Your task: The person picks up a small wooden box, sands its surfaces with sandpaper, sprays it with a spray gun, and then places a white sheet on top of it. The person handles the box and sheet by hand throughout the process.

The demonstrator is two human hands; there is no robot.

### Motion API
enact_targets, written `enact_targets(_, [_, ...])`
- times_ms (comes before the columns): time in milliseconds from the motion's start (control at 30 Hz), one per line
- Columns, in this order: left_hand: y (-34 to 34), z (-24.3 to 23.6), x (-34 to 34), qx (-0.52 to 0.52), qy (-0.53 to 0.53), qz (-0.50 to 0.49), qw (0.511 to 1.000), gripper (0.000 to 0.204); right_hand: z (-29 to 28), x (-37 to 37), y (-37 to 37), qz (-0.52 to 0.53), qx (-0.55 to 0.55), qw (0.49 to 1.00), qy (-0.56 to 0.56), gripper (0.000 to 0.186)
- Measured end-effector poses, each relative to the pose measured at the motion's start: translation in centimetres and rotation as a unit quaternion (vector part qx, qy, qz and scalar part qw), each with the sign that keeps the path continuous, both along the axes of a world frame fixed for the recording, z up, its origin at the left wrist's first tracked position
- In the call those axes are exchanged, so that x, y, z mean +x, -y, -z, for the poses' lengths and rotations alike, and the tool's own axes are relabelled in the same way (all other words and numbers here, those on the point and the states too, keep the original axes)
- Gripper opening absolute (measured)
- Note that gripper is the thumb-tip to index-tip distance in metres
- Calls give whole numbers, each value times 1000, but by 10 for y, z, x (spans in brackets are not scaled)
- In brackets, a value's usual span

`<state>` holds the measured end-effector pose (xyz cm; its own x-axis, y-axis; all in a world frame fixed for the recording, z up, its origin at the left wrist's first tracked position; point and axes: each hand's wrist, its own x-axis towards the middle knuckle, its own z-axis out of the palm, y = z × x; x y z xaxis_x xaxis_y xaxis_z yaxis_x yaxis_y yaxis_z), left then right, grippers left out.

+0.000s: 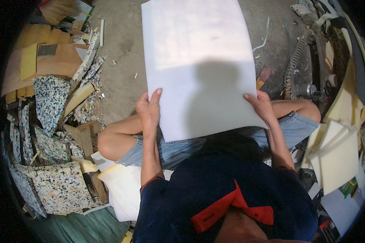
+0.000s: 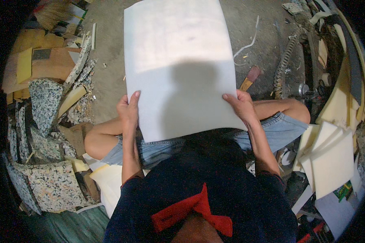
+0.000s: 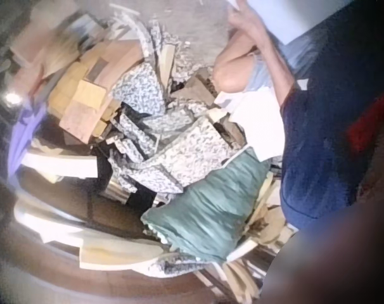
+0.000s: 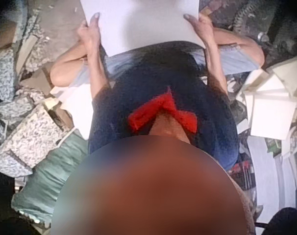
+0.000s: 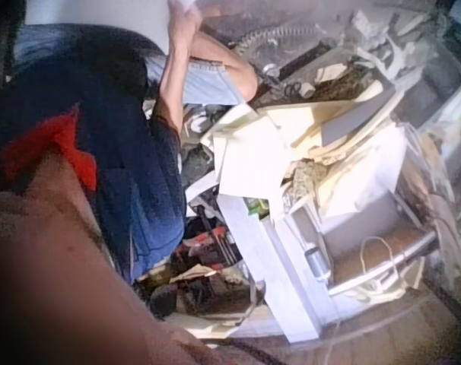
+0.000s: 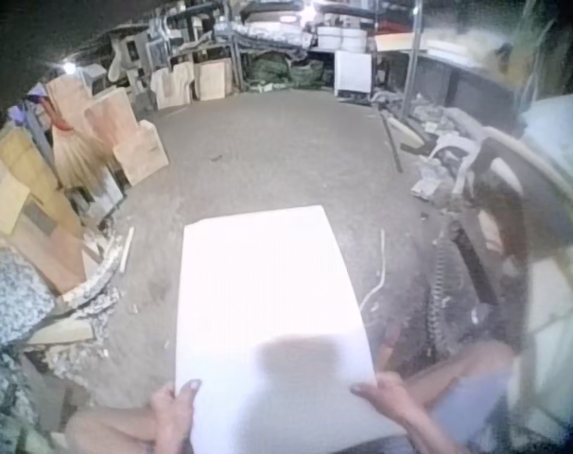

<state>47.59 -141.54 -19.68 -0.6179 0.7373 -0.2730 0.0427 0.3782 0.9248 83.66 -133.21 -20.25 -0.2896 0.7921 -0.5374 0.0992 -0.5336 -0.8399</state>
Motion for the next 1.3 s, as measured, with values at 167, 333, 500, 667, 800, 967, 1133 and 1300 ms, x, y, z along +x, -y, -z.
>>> enact_targets(167, [1, -10, 0, 33, 11, -16, 999, 21, -12, -2, 1, -2, -1, 1000, 6, 20])
enact_targets(333, [2, -13, -2, 35, 20, 0, 999, 21, -20, -2, 2, 12, -28, 999, 15, 18])
enact_targets(500, [1, 1, -3, 26, -36, 10, 999, 23, -11, -6, 2, 25, -14, 1000, -2, 17])
enact_targets(667, [-4, 13, 2, 9, -115, 18, 993, 25, 11, -2, -1, -1, 18, 999, 37, 17])
enact_targets(800, [1, 12, 7, -2, -51, 29, 998, 22, 32, 4, 0, -32, 92, 988, 119, 18])
enact_targets(967, [13, 17, -3, -97, 119, 91, 984, 21, 17, -3, -2, -54, 154, 967, 196, 21])
enact_targets(1133, [9, 34, -11, -156, 85, 123, 976, 24, -73, -21, -27, -279, 203, 772, 534, 31])
enact_targets(1300, [5, 36, -14, -181, 40, 160, 970, 27, -94, -127, -69, -263, 559, 689, 379, 77])
